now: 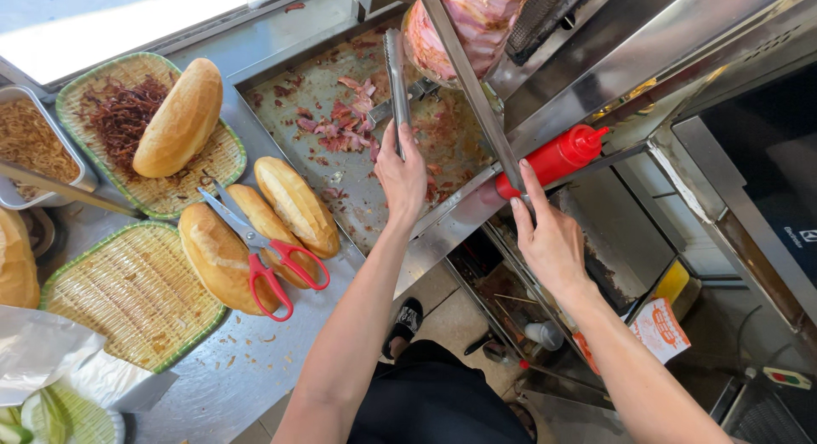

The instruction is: The person shaves meat from a vertical rotisserie using tongs and a knife, then places the shaved meat into a plastic bag. The person also handles a bread roll and moves trays of shredded ingredients within a food preparation area.

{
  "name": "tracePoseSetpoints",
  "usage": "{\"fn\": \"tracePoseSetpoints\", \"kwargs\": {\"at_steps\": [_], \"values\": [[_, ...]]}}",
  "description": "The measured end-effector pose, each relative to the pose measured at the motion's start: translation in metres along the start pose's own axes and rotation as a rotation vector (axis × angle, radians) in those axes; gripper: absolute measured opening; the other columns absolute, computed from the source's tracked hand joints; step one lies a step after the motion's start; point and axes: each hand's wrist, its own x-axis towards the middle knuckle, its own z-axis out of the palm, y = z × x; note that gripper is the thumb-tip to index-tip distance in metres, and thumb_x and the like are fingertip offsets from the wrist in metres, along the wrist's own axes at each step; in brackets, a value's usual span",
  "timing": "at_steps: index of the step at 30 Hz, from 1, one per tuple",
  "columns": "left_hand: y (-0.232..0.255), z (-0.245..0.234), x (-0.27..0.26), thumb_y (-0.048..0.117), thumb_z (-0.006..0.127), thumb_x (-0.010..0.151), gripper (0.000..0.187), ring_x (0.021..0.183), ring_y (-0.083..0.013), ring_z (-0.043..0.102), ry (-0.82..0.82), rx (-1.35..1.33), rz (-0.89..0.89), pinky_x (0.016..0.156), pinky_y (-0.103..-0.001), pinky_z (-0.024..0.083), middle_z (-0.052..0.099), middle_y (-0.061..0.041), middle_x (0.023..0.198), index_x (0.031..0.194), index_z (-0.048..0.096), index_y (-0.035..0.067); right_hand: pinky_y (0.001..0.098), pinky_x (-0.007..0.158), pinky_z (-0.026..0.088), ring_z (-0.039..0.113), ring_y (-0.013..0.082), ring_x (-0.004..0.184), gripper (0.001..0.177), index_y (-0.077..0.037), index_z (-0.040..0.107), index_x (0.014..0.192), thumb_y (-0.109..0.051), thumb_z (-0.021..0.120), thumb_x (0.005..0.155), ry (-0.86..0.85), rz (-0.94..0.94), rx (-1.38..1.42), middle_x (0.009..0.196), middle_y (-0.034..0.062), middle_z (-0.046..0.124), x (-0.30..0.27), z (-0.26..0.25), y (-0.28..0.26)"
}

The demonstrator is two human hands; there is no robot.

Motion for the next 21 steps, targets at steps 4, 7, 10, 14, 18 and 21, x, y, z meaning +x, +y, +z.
{"fn": "tracePoseSetpoints", "kwargs": {"at_steps": [4,7,10,14,18,21], "values": [[0.002,-0.005,0.001,0.036,0.050,0.104,0.043,0.047,-0.0132,0.060,-0.085,-0.216,-0.154,0.039,-0.035,0.052,0.055,-0.002,0.067,0.136,0.063,0.009,0.0527,0.066,0.053,0.068,0.0440,0.071,0.062,-0.028,0.033,0.161,-0.028,0.059,0.105,0.004,0.000,-0.056,0.083,0.0227,0.070,-0.022,0.000,0.011],[0.004,-0.009,0.006,0.035,0.051,0.106,0.043,0.043,-0.0123,0.062,-0.123,-0.244,-0.114,0.035,-0.031,0.050,0.057,0.004,0.070,0.134,0.066,0.007,0.0525,0.063,0.054,0.070,0.0425,0.068,0.062,-0.030,0.033,0.161,-0.029,0.057,0.104,-0.031,0.064,0.007,0.078,0.0230,0.070,-0.004,0.004,0.002],[0.002,-0.008,0.004,0.036,0.052,0.106,0.045,0.042,-0.0133,0.058,-0.114,-0.269,-0.160,0.036,-0.032,0.049,0.052,0.000,0.065,0.139,0.063,0.008,0.0550,0.061,0.052,0.068,0.0455,0.069,0.060,-0.029,0.033,0.161,-0.028,0.057,0.107,0.053,-0.115,-0.017,0.083,0.0237,0.071,0.037,0.008,-0.025],[-0.002,-0.004,0.008,0.038,0.053,0.103,0.047,0.040,-0.0134,0.060,-0.092,-0.212,-0.202,0.035,-0.033,0.046,0.053,0.000,0.062,0.139,0.062,0.010,0.0580,0.060,0.050,0.065,0.0479,0.065,0.060,-0.032,0.029,0.163,-0.032,0.056,0.109,-0.032,-0.012,-0.100,0.070,0.0244,0.067,0.080,0.008,-0.058],[-0.006,-0.007,0.015,0.039,0.053,0.103,0.047,0.041,-0.0106,0.058,-0.089,-0.188,-0.161,0.035,-0.032,0.043,0.051,0.002,0.063,0.137,0.066,0.010,0.0547,0.055,0.050,0.066,0.0443,0.059,0.064,-0.032,0.027,0.162,-0.029,0.056,0.105,-0.114,0.068,0.020,0.066,0.0220,0.065,0.021,-0.009,-0.051],[-0.008,-0.009,0.012,0.039,0.055,0.108,0.046,0.049,-0.0088,0.050,-0.057,-0.120,-0.063,0.040,-0.031,0.040,0.053,0.003,0.067,0.140,0.068,0.009,0.0536,0.054,0.051,0.066,0.0449,0.058,0.065,-0.031,0.030,0.160,-0.027,0.057,0.101,-0.128,0.108,-0.001,0.066,0.0233,0.065,-0.008,-0.014,-0.036]]}}
